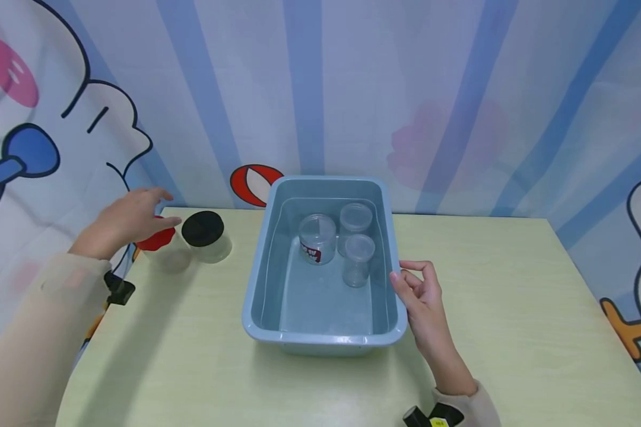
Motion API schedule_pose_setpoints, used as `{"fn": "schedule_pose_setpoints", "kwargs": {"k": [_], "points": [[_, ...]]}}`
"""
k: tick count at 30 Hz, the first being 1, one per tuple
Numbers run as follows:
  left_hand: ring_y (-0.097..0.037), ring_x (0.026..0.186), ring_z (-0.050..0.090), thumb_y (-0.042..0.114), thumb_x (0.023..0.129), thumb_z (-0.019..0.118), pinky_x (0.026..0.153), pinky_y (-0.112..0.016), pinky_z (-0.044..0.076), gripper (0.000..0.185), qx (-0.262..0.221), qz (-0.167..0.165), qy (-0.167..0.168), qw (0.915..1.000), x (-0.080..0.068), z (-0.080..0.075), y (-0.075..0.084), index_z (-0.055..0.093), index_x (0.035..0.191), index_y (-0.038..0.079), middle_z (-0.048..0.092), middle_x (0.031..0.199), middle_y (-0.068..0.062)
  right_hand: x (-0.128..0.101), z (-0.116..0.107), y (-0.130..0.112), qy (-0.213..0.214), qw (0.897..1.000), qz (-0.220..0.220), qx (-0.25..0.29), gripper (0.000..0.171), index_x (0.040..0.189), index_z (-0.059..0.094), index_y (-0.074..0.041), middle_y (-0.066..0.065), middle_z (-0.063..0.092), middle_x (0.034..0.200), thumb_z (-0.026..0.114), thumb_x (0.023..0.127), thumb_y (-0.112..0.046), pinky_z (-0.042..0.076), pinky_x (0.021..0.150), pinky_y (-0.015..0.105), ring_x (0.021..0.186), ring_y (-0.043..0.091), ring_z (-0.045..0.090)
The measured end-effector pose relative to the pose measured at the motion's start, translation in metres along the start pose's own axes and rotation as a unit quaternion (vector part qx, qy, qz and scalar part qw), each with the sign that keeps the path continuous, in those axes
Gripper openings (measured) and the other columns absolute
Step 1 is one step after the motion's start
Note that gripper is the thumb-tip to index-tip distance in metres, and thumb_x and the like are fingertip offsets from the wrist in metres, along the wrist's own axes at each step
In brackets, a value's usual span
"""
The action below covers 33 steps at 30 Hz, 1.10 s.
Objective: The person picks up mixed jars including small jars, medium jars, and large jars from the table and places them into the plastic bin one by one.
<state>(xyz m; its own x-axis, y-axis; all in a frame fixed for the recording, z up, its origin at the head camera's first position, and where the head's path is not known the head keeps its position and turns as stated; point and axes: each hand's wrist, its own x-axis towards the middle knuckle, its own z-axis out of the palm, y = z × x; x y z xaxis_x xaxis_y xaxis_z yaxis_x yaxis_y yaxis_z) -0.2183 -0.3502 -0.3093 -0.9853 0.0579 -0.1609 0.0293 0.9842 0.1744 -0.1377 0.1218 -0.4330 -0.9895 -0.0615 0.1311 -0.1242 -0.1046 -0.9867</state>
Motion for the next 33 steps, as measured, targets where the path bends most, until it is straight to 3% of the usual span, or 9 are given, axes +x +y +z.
{"fn": "schedule_pose_setpoints", "kwargs": {"k": [18, 24, 33], "points": [[-0.055, 0.118, 0.034, 0.027, 0.091, 0.071, 0.084, -0.064, 0.048, 0.066, -0.011, -0.049, -0.018, 0.9986, 0.008, 0.018, -0.024, 0.041, 0.138, -0.009, 0.036, 0.13, -0.039, 0.001, -0.001, 0.003, 0.001, 1.0, 0.001, 0.004, 0.034, 0.13, 0.039, 0.001, -0.001, 0.072, 0.102, 0.055, 0.103, -0.011, 0.059, 0.078, 0.039, 0.089, 0.022, 0.071], [-0.055, 0.113, 0.039, 0.025, 0.089, 0.074, 0.077, -0.058, 0.054, 0.068, -0.025, -0.049, -0.025, 0.9982, 0.008, 0.023, -0.034, 0.041, 0.137, -0.01, 0.038, 0.126, -0.039, 0.0, -0.002, 0.004, 0.0, 1.0, 0.003, 0.0, 0.034, 0.13, 0.038, 0.001, -0.002, 0.072, 0.103, 0.055, 0.103, -0.012, 0.059, 0.079, 0.04, 0.09, 0.02, 0.071], [-0.054, 0.112, 0.04, 0.025, 0.089, 0.073, 0.075, -0.054, 0.056, 0.071, -0.035, -0.046, -0.03, 0.9979, 0.009, 0.029, -0.042, 0.038, 0.139, -0.012, 0.038, 0.124, -0.039, 0.001, -0.002, 0.003, 0.001, 1.0, 0.004, -0.002, 0.035, 0.13, 0.038, 0.001, -0.001, 0.073, 0.104, 0.056, 0.103, -0.012, 0.059, 0.079, 0.038, 0.093, 0.026, 0.071]]}}
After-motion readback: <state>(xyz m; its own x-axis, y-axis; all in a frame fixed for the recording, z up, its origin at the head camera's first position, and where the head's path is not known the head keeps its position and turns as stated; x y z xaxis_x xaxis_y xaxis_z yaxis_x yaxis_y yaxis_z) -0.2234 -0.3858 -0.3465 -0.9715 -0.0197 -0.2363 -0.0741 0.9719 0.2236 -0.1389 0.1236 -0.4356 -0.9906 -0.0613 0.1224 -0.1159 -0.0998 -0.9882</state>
